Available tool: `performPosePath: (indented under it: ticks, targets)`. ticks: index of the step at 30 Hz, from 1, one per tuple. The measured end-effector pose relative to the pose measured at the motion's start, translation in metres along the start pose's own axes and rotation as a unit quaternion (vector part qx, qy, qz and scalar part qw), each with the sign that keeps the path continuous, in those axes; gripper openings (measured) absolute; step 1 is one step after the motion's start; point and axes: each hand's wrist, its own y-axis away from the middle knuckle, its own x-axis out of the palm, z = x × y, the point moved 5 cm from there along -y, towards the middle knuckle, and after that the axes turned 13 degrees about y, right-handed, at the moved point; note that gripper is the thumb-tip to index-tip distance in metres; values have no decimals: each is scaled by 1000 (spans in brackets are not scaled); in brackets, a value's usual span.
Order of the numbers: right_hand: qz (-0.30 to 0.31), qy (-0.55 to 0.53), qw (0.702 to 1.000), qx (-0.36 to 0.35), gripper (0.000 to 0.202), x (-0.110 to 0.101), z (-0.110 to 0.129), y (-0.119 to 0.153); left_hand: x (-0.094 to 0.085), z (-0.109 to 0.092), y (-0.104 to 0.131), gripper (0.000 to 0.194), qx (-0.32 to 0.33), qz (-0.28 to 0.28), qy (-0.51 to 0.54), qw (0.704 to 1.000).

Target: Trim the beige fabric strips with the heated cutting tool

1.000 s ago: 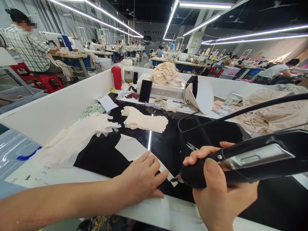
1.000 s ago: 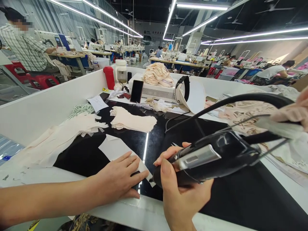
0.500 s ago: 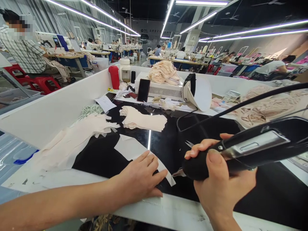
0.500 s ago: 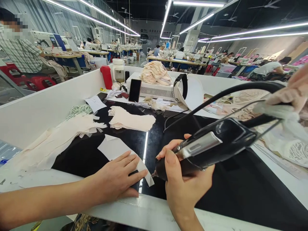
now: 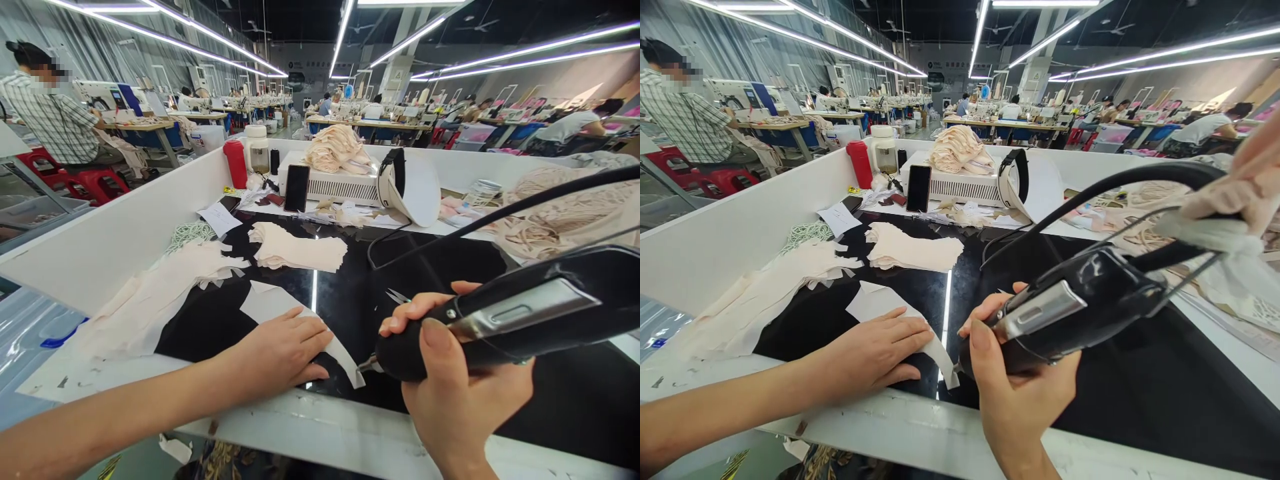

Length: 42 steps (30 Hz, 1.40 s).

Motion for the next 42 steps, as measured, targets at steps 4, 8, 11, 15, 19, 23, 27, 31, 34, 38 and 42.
performPosePath:
  ticks: [4, 8, 11, 15, 19, 23, 27, 31, 34, 38, 42]
  targets:
    - [1, 0, 1000, 4, 47, 2, 2, 6, -3, 1, -1, 32, 8, -5, -6, 1000]
    - [3, -5, 1000, -3, 44, 3, 4, 9, -1, -2, -2, 34, 32, -20, -43, 998]
    - [6, -8, 1000, -12, 43, 3, 5, 10, 2, -3, -2, 34, 47, -15, -65, 997]
    - [4, -1, 1000, -11, 42, 2, 5, 11, 4, -2, -2, 23, 39, 12, -54, 998]
    - [2, -2, 1000, 0, 44, 2, 5, 12, 5, -3, -2, 22, 25, 18, -38, 999]
    - [4, -4, 1000, 3, 45, 2, 6, 12, 4, -7, 0, 36, 18, 27, -27, 999]
    - [7, 2, 1000, 8, 44, 2, 7, 11, 3, -10, 4, 55, 20, 30, -14, 999]
    - [8, 3, 1000, 19, 46, 3, 7, 12, 8, -11, 7, 60, 25, 21, -22, 999]
    - [12, -1, 1000, 28, 44, 4, 8, 10, 12, -12, 9, 64, 28, 14, -27, 999]
    - [7, -14, 999, 31, 45, 9, 10, 2, 16, -13, 10, 65, 24, 15, -27, 999]
    - [-10, -21, 1000, 19, 44, 15, 9, -7, 18, -14, 9, 66, 24, 13, -30, 999]
